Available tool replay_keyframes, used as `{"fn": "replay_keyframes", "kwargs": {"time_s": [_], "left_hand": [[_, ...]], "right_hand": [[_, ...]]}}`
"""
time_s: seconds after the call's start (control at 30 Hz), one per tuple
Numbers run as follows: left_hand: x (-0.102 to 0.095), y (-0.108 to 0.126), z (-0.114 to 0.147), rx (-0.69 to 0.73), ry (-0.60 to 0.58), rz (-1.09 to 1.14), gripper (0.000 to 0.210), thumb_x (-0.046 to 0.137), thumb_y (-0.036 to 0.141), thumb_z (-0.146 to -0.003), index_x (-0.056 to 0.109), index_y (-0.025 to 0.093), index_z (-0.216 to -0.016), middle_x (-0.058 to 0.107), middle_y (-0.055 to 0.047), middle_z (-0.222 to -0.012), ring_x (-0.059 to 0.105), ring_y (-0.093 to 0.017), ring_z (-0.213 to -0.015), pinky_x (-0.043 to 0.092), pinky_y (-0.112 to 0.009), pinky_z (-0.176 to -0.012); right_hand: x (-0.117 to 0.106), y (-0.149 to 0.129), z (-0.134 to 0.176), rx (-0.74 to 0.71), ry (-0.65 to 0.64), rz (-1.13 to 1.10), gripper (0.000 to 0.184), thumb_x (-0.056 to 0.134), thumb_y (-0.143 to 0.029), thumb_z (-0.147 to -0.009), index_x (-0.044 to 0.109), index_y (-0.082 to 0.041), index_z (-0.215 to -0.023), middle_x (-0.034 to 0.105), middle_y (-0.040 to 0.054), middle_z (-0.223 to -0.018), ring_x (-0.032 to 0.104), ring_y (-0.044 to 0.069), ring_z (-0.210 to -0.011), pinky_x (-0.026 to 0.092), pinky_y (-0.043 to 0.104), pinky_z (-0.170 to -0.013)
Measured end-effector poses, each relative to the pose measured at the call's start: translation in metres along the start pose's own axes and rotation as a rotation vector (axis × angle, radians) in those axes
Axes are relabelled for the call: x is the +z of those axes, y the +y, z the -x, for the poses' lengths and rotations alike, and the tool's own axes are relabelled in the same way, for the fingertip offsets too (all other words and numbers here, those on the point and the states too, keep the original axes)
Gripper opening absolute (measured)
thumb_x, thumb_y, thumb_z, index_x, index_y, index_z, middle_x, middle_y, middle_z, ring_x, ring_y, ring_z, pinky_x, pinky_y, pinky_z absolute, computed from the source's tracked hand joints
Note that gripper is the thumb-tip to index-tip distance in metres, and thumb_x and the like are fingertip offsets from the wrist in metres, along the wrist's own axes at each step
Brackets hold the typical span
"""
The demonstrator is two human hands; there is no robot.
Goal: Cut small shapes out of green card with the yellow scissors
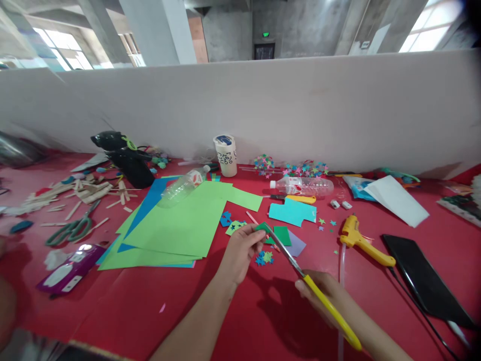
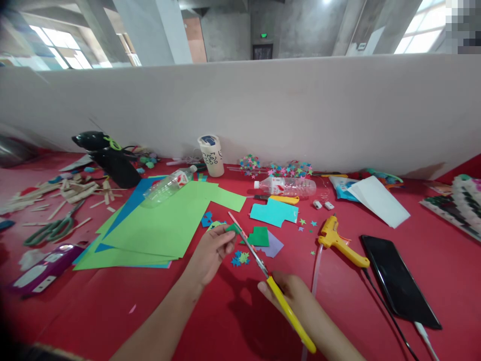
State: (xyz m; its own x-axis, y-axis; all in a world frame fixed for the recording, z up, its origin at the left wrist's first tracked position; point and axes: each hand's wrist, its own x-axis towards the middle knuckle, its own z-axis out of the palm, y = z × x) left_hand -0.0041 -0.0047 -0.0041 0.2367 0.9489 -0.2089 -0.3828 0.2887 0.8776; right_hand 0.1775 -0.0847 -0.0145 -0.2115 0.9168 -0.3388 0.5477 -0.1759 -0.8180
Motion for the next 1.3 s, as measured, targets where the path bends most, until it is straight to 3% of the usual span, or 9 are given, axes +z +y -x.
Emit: {"fn": "replay_keyframes", "kwargs": {"time_s": [0.23,0.37,0.57,1.3], "left_hand": [[-0.0013,-0.0012,0.0012,0.11,0.023,-0.177,0.014,0.063,0.029,-0.067,0.059,0.015,-0.069,0.05,0.004,-0.052,0.042,-0.006,-0.046,0.032,-0.019,-0.047],[-0.0021,-0.0012,0.0017,0.124,0.019,-0.226,0.015,0.06,0.03,-0.069,0.057,0.015,-0.069,0.05,0.003,-0.054,0.041,-0.006,-0.045,0.031,-0.019,-0.047],[-0.0037,0.0015,0.0006,0.122,0.0,-0.277,0.016,0.058,0.031,-0.071,0.058,0.015,-0.069,0.048,0.004,-0.052,0.04,-0.006,-0.045,0.031,-0.02,-0.047],[-0.0047,0.0031,-0.0016,0.065,0.02,-0.325,0.019,0.059,0.032,-0.069,0.058,0.014,-0.064,0.048,0.003,-0.049,0.039,-0.006,-0.041,0.027,-0.019,-0.043]], "right_hand": [[0.0007,0.0035,0.0033,-0.003,-0.058,-0.069,0.045,0.036,-0.059,-0.08,0.044,-0.017,-0.068,0.03,-0.0094,-0.041,0.029,0.006,-0.036,0.02,0.019,-0.036],[-0.0014,0.0021,0.0062,-0.02,-0.058,-0.017,0.045,0.034,-0.058,-0.082,0.048,-0.016,-0.071,0.033,-0.0082,-0.045,0.031,0.007,-0.039,0.023,0.019,-0.038],[-0.0051,-0.0006,0.0071,-0.04,-0.044,0.08,0.044,0.039,-0.057,-0.081,0.049,-0.015,-0.068,0.037,-0.0044,-0.057,0.036,0.01,-0.052,0.028,0.021,-0.047],[0.0011,0.0053,0.0007,0.002,-0.028,0.04,0.054,0.031,-0.069,-0.075,0.041,-0.018,-0.061,0.032,-0.0055,-0.051,0.031,0.01,-0.048,0.022,0.022,-0.043]]}}
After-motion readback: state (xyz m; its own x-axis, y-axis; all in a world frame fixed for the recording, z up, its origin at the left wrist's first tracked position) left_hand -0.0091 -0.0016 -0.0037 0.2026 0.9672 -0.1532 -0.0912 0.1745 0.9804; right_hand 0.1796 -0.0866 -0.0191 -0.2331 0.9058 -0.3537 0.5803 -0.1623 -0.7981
